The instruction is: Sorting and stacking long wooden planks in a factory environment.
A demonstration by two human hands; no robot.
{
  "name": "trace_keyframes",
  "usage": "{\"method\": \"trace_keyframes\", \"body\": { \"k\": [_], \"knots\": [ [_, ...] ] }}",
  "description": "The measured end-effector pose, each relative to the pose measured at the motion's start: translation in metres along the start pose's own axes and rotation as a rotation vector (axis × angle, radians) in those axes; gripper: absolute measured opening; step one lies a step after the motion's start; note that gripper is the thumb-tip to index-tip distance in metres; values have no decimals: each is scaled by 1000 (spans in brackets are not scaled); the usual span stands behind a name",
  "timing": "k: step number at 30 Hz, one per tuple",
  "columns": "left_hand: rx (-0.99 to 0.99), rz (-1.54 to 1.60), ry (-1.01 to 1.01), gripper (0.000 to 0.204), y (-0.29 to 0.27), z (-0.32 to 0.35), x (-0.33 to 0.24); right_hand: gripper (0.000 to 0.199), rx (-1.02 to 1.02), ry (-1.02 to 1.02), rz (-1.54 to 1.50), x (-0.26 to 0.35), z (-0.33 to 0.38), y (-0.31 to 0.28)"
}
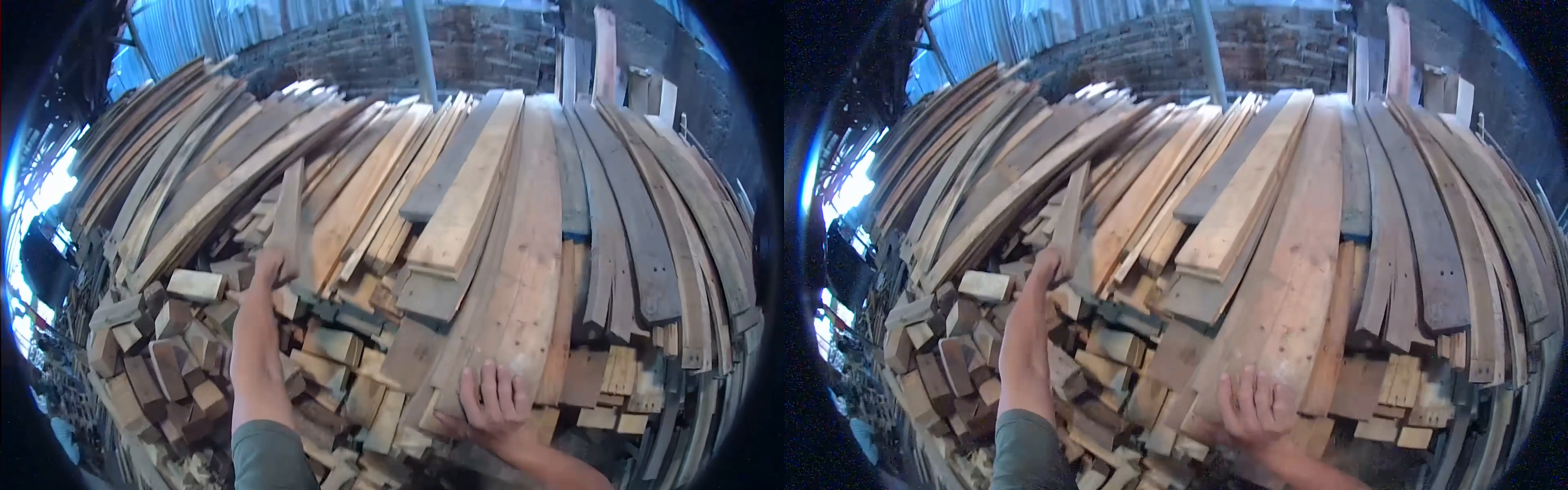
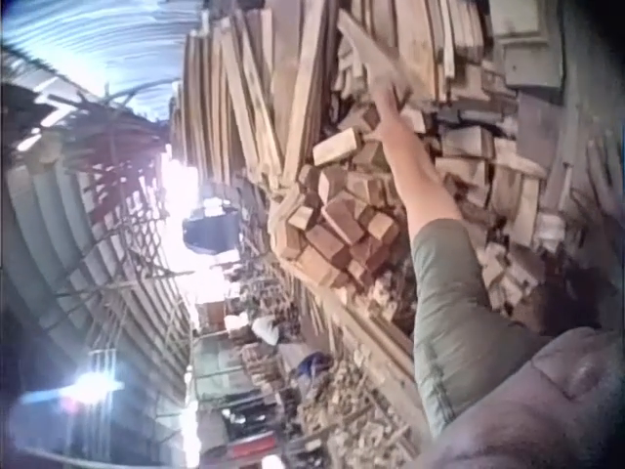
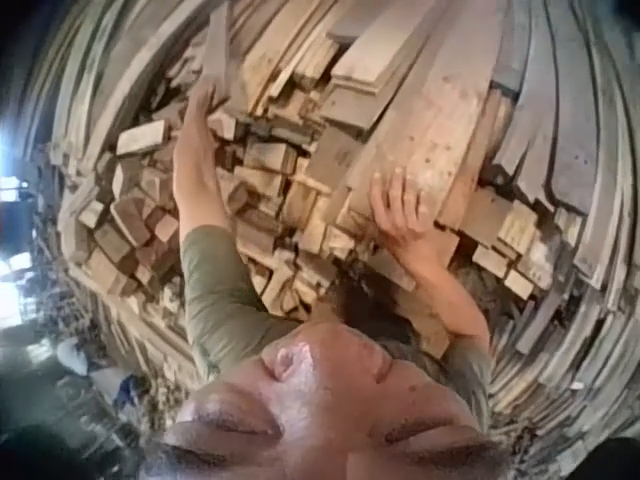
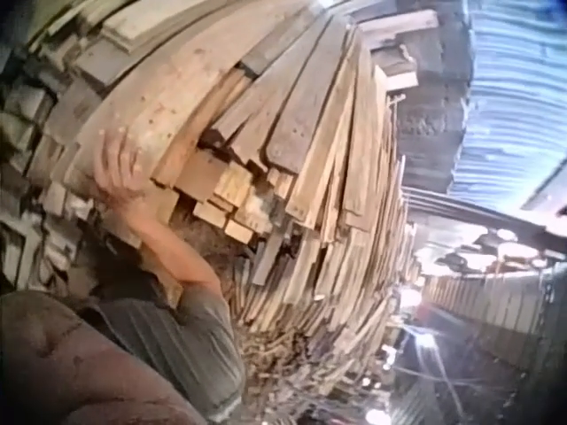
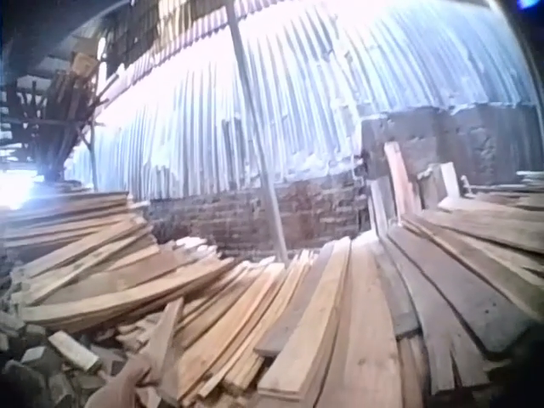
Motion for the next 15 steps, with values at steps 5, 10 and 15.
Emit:
{"method": "trace_keyframes", "body": {
  "k": [5, 10, 15],
  "knots": [
    [-90, 970, -397, 49, -39, 50, -60, 69, 70, 66, -99, -4, -9, -1],
    [7, 591, -358, 35, -135, 84, -141, 73, 154, 89, -92, -8, 0, -2],
    [-68, 667, -434, 31, -90, 74, -106, 72, 102, 49, -79, -7, 2, -14]
  ]
}}
Point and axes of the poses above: each hand's wrist, its own z-axis away from the middle knuckle, its own y-axis out of the palm, x = y × z, the point moved 2 cm from there along -z, towards the middle knuckle, and after that the axes turned 8 degrees about x, right-handed, at the moved point
